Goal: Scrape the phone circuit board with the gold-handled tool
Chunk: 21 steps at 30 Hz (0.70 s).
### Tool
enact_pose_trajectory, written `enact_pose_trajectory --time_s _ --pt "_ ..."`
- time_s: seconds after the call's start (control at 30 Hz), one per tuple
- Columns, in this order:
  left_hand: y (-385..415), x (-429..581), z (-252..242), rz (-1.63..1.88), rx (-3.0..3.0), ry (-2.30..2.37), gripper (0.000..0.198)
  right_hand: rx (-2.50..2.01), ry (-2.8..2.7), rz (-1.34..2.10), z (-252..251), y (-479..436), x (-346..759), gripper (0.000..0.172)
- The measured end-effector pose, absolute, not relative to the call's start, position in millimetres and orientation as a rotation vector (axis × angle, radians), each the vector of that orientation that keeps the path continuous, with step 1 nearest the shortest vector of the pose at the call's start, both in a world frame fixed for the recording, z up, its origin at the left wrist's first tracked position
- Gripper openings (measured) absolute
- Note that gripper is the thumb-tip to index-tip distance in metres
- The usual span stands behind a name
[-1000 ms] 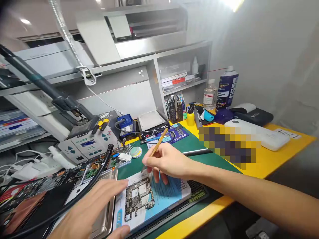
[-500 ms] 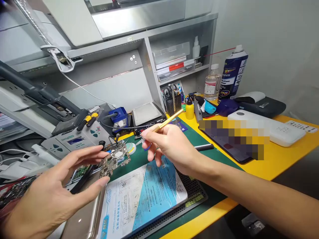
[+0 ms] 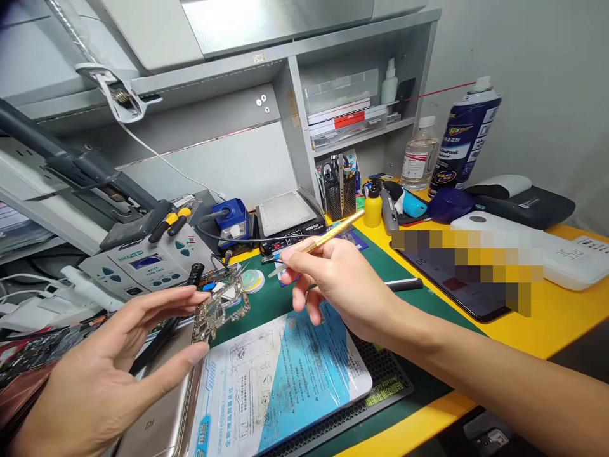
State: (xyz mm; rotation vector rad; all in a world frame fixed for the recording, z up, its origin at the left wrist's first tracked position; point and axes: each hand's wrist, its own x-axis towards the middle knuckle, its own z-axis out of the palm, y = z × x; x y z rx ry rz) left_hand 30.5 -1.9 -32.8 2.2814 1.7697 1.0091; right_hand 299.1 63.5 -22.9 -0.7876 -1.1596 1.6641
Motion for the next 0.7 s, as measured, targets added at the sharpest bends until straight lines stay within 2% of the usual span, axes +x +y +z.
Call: enact_pose_trajectory --time_s 0.13,0.27,0.57,0.7 --pt "-5.6 25.7 -37.6 1.012 2.183 1.770 0.049 -0.797 -1.165 1.670 -24.9 64.5 298.2 0.018" --pt "-10.5 29.7 -39.0 0.942 2.358 1.668 0.047 -0.792 -1.161 1.701 -25.8 65.0 296.9 0.013" --pt "-18.5 51.9 -50.5 0.771 2.602 1.332 0.060 -0.895 -1.181 1.730 -23.5 62.2 295.4 0.026" --pt "-20.9 53.3 -55.0 0.755 2.609 1.322 0.061 -0.922 -1.250 1.726 -24.5 61.3 295.0 0.021"
